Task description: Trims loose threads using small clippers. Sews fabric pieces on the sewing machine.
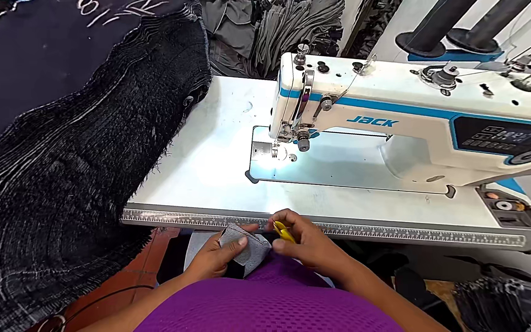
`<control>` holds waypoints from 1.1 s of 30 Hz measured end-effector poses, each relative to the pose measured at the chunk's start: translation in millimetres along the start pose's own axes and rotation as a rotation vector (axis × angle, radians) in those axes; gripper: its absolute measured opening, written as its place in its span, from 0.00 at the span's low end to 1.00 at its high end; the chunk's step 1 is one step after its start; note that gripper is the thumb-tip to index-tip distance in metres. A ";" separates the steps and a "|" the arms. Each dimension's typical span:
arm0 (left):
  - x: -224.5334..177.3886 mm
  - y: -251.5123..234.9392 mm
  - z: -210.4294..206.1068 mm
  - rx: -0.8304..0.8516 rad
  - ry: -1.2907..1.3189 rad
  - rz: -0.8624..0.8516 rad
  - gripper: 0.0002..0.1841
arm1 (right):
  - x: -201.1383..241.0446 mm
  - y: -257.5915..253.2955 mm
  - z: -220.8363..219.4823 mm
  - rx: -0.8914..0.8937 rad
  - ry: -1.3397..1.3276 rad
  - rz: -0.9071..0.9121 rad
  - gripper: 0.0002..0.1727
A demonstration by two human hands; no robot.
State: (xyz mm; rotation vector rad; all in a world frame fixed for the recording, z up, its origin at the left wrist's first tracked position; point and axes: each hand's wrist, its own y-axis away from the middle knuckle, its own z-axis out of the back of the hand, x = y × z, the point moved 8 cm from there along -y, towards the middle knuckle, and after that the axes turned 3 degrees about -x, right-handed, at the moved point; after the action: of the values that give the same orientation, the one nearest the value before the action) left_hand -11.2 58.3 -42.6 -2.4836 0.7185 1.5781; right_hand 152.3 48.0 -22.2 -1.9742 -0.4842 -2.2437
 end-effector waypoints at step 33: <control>0.2 1.1 -0.6 0.013 -0.015 0.033 0.14 | -2.5 -1.2 -9.1 0.189 0.248 0.301 0.25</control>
State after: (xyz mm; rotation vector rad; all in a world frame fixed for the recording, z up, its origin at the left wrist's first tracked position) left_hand -11.1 57.1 -42.3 -2.4611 0.7691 1.5959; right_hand 143.7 45.9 -25.7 -1.5361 -0.3293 -2.1251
